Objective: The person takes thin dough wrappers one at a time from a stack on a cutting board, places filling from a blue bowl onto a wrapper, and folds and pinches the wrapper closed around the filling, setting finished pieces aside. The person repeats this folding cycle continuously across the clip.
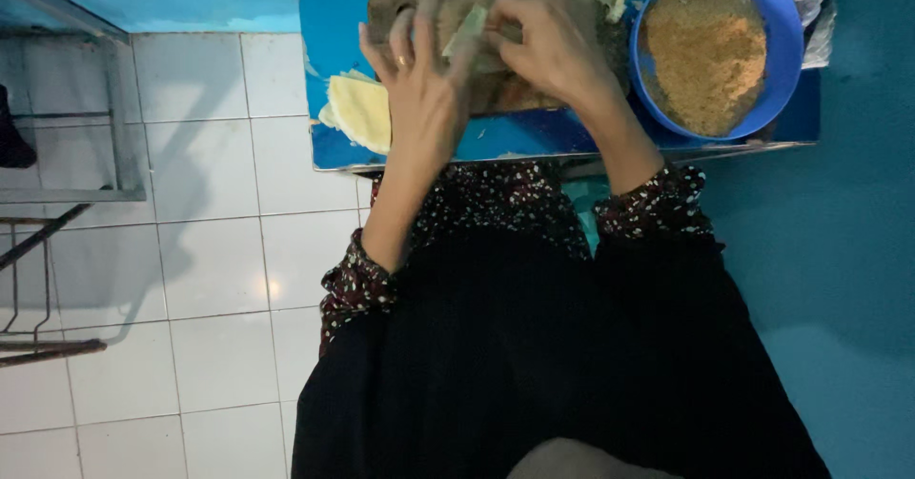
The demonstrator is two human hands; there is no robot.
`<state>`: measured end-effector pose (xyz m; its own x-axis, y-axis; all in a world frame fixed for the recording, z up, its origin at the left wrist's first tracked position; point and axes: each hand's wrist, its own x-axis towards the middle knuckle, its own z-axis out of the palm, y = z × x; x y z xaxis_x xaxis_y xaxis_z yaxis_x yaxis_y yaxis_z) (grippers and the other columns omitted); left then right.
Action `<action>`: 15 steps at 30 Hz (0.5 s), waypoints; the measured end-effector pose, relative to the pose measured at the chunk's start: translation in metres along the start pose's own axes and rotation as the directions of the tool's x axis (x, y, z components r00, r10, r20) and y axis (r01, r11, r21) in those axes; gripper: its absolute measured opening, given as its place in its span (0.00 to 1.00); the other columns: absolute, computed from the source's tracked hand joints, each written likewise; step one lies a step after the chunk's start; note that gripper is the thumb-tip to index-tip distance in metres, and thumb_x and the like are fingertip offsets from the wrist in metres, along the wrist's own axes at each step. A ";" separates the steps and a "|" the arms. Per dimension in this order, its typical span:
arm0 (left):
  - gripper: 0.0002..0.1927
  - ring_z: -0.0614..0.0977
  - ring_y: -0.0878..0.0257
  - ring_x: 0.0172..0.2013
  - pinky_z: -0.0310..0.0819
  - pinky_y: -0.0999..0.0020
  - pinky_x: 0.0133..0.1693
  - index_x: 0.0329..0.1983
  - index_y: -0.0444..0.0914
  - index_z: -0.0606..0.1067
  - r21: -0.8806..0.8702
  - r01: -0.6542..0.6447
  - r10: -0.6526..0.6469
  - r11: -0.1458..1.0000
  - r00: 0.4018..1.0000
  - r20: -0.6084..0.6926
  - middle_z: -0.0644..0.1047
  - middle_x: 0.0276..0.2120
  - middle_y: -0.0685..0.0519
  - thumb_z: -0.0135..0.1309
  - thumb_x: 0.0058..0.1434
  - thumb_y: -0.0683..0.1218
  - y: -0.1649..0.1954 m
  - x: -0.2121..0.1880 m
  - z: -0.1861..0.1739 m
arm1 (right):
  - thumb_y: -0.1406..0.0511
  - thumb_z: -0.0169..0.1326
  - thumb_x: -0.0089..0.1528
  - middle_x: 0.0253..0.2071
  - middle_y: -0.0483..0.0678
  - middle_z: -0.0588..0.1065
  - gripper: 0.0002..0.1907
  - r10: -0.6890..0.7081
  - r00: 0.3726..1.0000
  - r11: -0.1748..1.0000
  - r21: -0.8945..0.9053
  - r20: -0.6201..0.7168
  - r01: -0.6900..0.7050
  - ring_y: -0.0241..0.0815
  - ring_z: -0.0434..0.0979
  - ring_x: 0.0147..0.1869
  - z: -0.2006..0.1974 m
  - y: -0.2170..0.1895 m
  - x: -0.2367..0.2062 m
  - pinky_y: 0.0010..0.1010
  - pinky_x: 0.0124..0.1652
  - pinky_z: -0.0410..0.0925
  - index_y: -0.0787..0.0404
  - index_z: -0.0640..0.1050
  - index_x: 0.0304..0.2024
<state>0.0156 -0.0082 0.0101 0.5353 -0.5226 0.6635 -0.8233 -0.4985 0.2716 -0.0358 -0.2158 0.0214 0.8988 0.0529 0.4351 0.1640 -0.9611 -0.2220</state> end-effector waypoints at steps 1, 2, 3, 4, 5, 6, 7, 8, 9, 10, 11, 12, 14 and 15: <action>0.18 0.62 0.48 0.67 0.37 0.29 0.70 0.58 0.43 0.77 0.018 -0.039 0.040 0.999 0.999 -0.021 0.58 0.72 0.46 0.56 0.65 0.41 0.001 -0.003 -0.001 | 0.62 0.66 0.62 0.47 0.47 0.73 0.08 0.012 1.000 1.000 0.023 0.015 -0.012 0.50 0.73 0.56 0.001 0.001 0.000 0.53 0.49 0.60 0.57 0.81 0.40; 0.18 0.62 0.49 0.68 0.36 0.29 0.71 0.58 0.43 0.78 0.038 -0.075 0.076 0.996 0.996 -0.039 0.58 0.73 0.48 0.56 0.65 0.41 0.001 -0.005 -0.001 | 0.62 0.66 0.63 0.48 0.47 0.73 0.09 0.023 0.999 0.998 0.049 0.033 -0.024 0.50 0.73 0.56 0.002 0.003 0.000 0.54 0.51 0.61 0.58 0.80 0.40; 0.15 0.62 0.50 0.67 0.35 0.30 0.71 0.56 0.40 0.78 0.050 -0.091 0.093 0.995 0.995 -0.037 0.58 0.73 0.49 0.56 0.65 0.41 0.001 -0.006 0.001 | 0.63 0.65 0.64 0.50 0.47 0.73 0.09 0.031 0.999 0.995 0.095 0.031 -0.034 0.50 0.73 0.58 0.004 0.005 0.000 0.53 0.51 0.61 0.58 0.79 0.42; 0.13 0.61 0.51 0.67 0.34 0.31 0.71 0.53 0.37 0.78 0.061 -0.109 0.112 0.992 0.993 -0.038 0.58 0.72 0.49 0.55 0.66 0.40 0.001 -0.005 0.004 | 0.64 0.65 0.64 0.52 0.48 0.72 0.09 0.039 0.999 0.990 0.138 0.026 -0.042 0.51 0.72 0.59 0.005 0.007 0.000 0.52 0.52 0.62 0.58 0.78 0.43; 0.11 0.61 0.52 0.67 0.34 0.32 0.72 0.51 0.34 0.78 0.070 -0.128 0.131 0.989 0.991 -0.038 0.57 0.72 0.49 0.54 0.66 0.40 0.001 -0.005 0.006 | 0.64 0.64 0.65 0.53 0.49 0.72 0.09 0.049 0.999 0.982 0.179 0.023 -0.052 0.51 0.72 0.60 0.007 0.009 -0.001 0.51 0.52 0.63 0.59 0.77 0.44; 0.09 0.62 0.51 0.68 0.35 0.30 0.71 0.47 0.34 0.78 0.067 -0.137 0.137 0.988 0.991 0.007 0.59 0.72 0.48 0.55 0.65 0.41 0.001 -0.004 0.008 | 0.65 0.62 0.65 0.52 0.48 0.72 0.08 0.041 0.998 0.989 0.138 0.039 -0.046 0.50 0.72 0.59 0.009 0.010 -0.002 0.50 0.53 0.63 0.58 0.78 0.45; 0.08 0.63 0.51 0.68 0.36 0.28 0.71 0.44 0.34 0.78 0.064 -0.150 0.147 0.987 0.988 0.048 0.60 0.72 0.47 0.55 0.64 0.41 0.000 -0.003 0.011 | 0.67 0.61 0.66 0.51 0.48 0.73 0.07 0.033 0.998 0.995 0.095 0.052 -0.037 0.49 0.73 0.58 0.010 0.010 -0.003 0.49 0.53 0.62 0.57 0.79 0.46; 0.07 0.63 0.50 0.69 0.37 0.26 0.70 0.40 0.33 0.77 0.059 -0.164 0.158 0.985 0.983 0.088 0.62 0.72 0.46 0.56 0.63 0.42 -0.001 -0.001 0.013 | 0.68 0.60 0.66 0.50 0.48 0.73 0.08 0.025 0.998 0.998 0.050 0.064 -0.029 0.49 0.73 0.57 0.010 0.010 -0.004 0.48 0.54 0.62 0.56 0.79 0.48; 0.07 0.63 0.50 0.70 0.37 0.27 0.70 0.41 0.33 0.78 0.063 -0.166 0.161 0.984 0.984 0.082 0.62 0.72 0.46 0.55 0.63 0.41 -0.003 -0.002 0.013 | 0.68 0.60 0.67 0.49 0.47 0.73 0.06 -0.004 0.999 0.999 0.034 0.043 0.002 0.48 0.73 0.57 0.010 0.008 -0.006 0.47 0.55 0.61 0.57 0.79 0.47; 0.07 0.63 0.49 0.70 0.37 0.27 0.71 0.42 0.32 0.78 0.067 -0.168 0.162 0.984 0.984 0.078 0.62 0.72 0.45 0.54 0.64 0.41 -0.003 -0.003 0.012 | 0.67 0.60 0.69 0.48 0.46 0.73 0.04 -0.033 0.999 0.999 0.018 0.024 0.032 0.47 0.73 0.57 0.009 0.006 -0.007 0.47 0.56 0.59 0.57 0.79 0.46; 0.07 0.63 0.49 0.71 0.36 0.28 0.71 0.42 0.32 0.78 0.071 -0.169 0.164 0.983 0.984 0.073 0.62 0.72 0.45 0.53 0.64 0.40 -0.004 -0.005 0.010 | 0.67 0.61 0.71 0.47 0.46 0.73 0.03 -0.063 0.998 0.998 0.000 0.005 0.063 0.46 0.74 0.57 0.007 0.004 -0.009 0.46 0.57 0.57 0.57 0.79 0.46; 0.09 0.63 0.49 0.70 0.37 0.28 0.71 0.44 0.32 0.79 0.053 -0.170 0.166 0.984 0.984 0.060 0.63 0.71 0.44 0.53 0.63 0.40 -0.005 -0.007 0.009 | 0.66 0.61 0.69 0.47 0.45 0.73 0.04 -0.091 0.996 0.995 -0.026 -0.001 0.091 0.46 0.74 0.57 0.004 0.001 -0.010 0.46 0.58 0.57 0.56 0.79 0.45; 0.12 0.65 0.48 0.67 0.37 0.27 0.70 0.47 0.32 0.79 0.015 -0.168 0.167 0.986 0.985 0.043 0.65 0.68 0.43 0.53 0.61 0.40 -0.004 -0.012 0.005 | 0.65 0.61 0.67 0.45 0.44 0.73 0.05 -0.143 0.990 0.987 -0.073 -0.006 0.143 0.45 0.74 0.56 -0.001 -0.002 -0.011 0.46 0.59 0.55 0.56 0.80 0.45; 0.12 0.66 0.48 0.66 0.38 0.27 0.70 0.47 0.32 0.79 0.017 -0.160 0.159 0.987 0.986 0.058 0.66 0.65 0.44 0.53 0.62 0.40 -0.002 -0.015 0.004 | 0.64 0.62 0.69 0.44 0.44 0.73 0.04 -0.120 0.993 0.989 -0.085 0.002 0.120 0.45 0.74 0.55 -0.001 -0.004 -0.010 0.46 0.58 0.56 0.54 0.80 0.45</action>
<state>0.0102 -0.0022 -0.0030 0.4081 -0.6344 0.6565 -0.8948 -0.4204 0.1500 -0.0462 -0.2133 0.0189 0.8735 0.1690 0.4566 0.2358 -0.9673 -0.0931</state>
